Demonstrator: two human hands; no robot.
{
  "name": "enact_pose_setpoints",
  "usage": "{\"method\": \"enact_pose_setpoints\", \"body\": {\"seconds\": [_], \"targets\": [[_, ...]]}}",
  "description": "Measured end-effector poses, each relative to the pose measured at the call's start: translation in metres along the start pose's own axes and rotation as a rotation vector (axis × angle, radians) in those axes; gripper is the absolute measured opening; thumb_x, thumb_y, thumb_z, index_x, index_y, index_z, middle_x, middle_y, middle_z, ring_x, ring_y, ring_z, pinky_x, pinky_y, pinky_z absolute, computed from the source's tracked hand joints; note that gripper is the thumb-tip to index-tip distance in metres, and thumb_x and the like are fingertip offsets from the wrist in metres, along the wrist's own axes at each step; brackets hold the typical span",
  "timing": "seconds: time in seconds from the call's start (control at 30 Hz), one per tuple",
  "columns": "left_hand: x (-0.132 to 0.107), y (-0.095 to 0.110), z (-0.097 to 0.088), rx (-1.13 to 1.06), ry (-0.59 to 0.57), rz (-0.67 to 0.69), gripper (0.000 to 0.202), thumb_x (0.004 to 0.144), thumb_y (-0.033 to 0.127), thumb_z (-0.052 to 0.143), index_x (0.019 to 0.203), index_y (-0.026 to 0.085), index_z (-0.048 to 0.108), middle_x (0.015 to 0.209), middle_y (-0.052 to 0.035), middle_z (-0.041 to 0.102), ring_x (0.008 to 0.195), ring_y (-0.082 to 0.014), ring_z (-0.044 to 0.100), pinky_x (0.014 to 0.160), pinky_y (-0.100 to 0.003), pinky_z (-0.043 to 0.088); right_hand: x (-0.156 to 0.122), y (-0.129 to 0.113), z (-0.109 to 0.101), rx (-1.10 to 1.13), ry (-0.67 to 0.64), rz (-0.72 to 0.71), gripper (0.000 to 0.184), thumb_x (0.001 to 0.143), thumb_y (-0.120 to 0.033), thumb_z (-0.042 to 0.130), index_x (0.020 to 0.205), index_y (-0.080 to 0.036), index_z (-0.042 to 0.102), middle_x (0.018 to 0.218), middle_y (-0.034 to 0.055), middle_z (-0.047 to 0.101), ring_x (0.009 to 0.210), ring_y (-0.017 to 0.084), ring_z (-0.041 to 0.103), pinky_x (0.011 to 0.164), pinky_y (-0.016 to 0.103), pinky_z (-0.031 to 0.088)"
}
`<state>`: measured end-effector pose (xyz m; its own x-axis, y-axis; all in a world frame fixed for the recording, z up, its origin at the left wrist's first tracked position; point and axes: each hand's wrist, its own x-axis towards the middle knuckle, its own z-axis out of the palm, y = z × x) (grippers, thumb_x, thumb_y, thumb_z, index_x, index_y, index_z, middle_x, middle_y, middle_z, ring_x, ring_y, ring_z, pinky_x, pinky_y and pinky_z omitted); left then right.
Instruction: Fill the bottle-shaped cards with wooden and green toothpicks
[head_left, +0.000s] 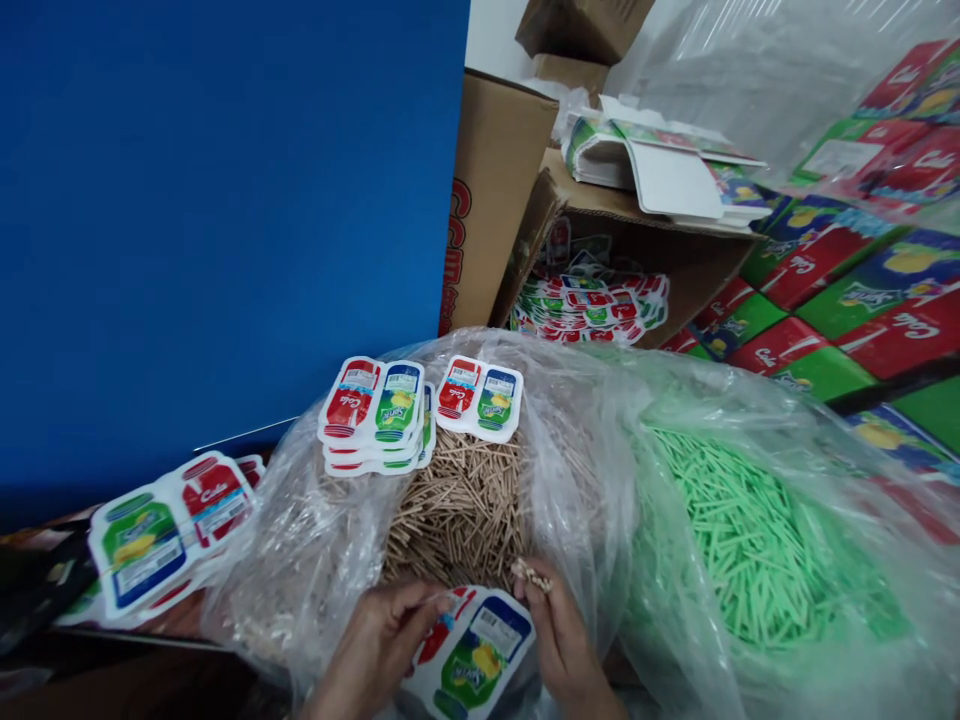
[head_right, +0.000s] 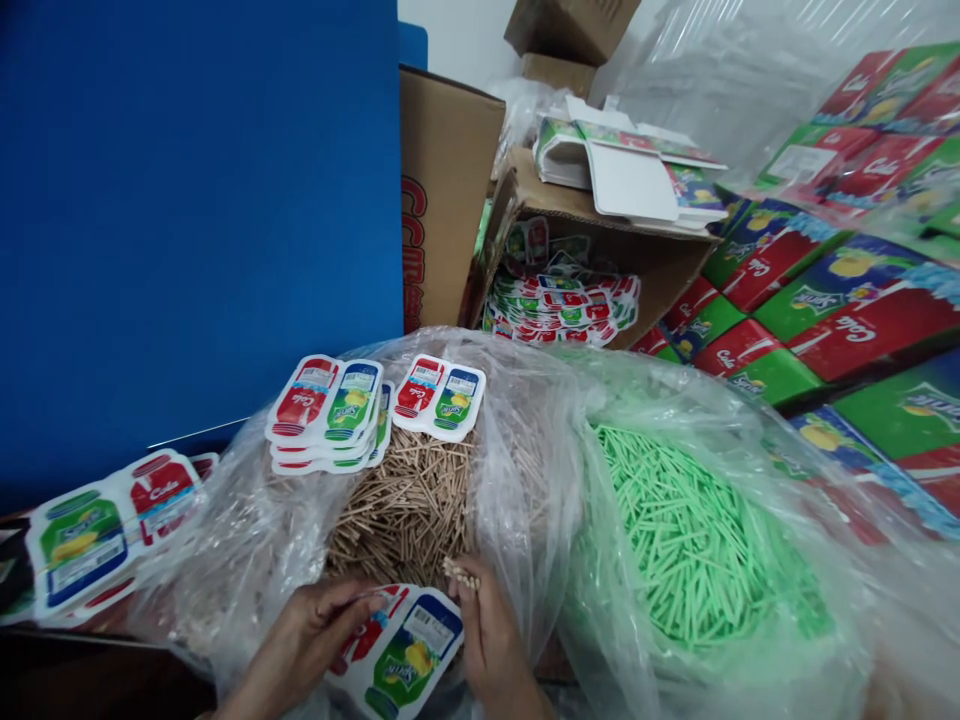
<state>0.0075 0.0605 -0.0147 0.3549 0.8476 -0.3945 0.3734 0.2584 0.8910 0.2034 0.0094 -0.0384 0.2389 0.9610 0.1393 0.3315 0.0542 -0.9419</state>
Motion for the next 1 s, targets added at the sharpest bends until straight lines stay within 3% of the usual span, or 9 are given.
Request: {"method": "enact_pose_setpoints", "body": {"seconds": [0.23, 0.4, 0.57, 0.67, 0.77, 0.9, 1.0], "targets": [[0.002, -0.006, 0.015, -0.072, -0.002, -0.07, 0.035, 0.069, 0.049, 0.066, 0.069, 0.014, 0.073, 0.057, -0.0009, 0.058, 0.044, -0.0109, 0.05, 0.032, -0.015, 0.036, 0.002, -0.004, -0.002, 0.03, -0.014, -0.015, 0.028, 0.094, -0.041, 0.036, 0.104, -0.025, 0.056, 0.078, 0.0013, 0.059, 0.07, 0.016, 0.056, 0.068, 0.026, 0.047], [0.002, -0.01, 0.016, -0.002, 0.049, 0.065, 0.023, 0.069, 0.037, 0.069, 0.063, 0.015, 0.071, 0.064, -0.0021, 0.062, 0.045, -0.0101, 0.052, 0.036, -0.015, 0.039, 0.008, -0.011, -0.009, 0.079, -0.085, -0.01, 0.025, 0.093, -0.039, 0.039, 0.096, -0.023, 0.059, 0.075, 0.0016, 0.058, 0.069, 0.016, 0.057, 0.066, 0.026, 0.048], [-0.001, -0.001, 0.012, 0.064, 0.053, 0.112, 0.015, 0.067, 0.032, 0.07, 0.062, 0.018, 0.071, 0.061, -0.0002, 0.06, 0.051, -0.0117, 0.055, 0.035, -0.013, 0.039, 0.018, -0.031, -0.003, 0.447, -0.007, 0.153, 0.02, 0.091, -0.041, 0.044, 0.093, -0.025, 0.055, 0.077, 0.0008, 0.063, 0.075, 0.017, 0.064, 0.072, 0.03, 0.052], [-0.001, 0.004, 0.011, 0.107, 0.014, 0.099, 0.017, 0.07, 0.032, 0.066, 0.065, 0.017, 0.071, 0.063, -0.0009, 0.061, 0.048, -0.0109, 0.055, 0.03, -0.012, 0.033, 0.02, -0.042, 0.007, 0.606, -0.036, 0.253, 0.022, 0.089, -0.045, 0.047, 0.093, -0.024, 0.054, 0.08, 0.001, 0.066, 0.082, 0.02, 0.067, 0.078, 0.033, 0.053], [-0.001, 0.006, 0.01, 0.158, -0.009, 0.165, 0.018, 0.074, 0.031, 0.064, 0.067, 0.016, 0.071, 0.065, -0.0027, 0.064, 0.051, -0.0119, 0.057, 0.037, -0.014, 0.038, 0.019, -0.051, 0.015, 0.567, -0.133, 0.271, 0.028, 0.089, -0.048, 0.044, 0.094, -0.023, 0.055, 0.084, 0.0034, 0.069, 0.089, 0.021, 0.067, 0.083, 0.036, 0.052], [-0.003, 0.009, 0.005, 0.23, -0.043, 0.313, 0.015, 0.076, 0.027, 0.067, 0.067, 0.016, 0.071, 0.067, -0.0031, 0.068, 0.063, -0.015, 0.06, 0.059, -0.019, 0.046, 0.021, -0.058, 0.02, 0.364, -0.273, 0.241, 0.036, 0.089, -0.052, 0.04, 0.094, -0.022, 0.059, 0.098, 0.0073, 0.07, 0.1, 0.021, 0.063, 0.092, 0.036, 0.046], [-0.005, 0.012, -0.003, 0.262, -0.138, 0.327, 0.02, 0.08, 0.031, 0.063, 0.069, 0.015, 0.071, 0.071, -0.004, 0.068, 0.066, -0.0151, 0.06, 0.061, -0.019, 0.045, 0.026, -0.058, 0.022, 0.392, -0.321, 0.294, 0.039, 0.087, -0.055, 0.042, 0.094, -0.02, 0.057, 0.102, 0.009, 0.07, 0.098, 0.021, 0.064, 0.091, 0.037, 0.046]]}}
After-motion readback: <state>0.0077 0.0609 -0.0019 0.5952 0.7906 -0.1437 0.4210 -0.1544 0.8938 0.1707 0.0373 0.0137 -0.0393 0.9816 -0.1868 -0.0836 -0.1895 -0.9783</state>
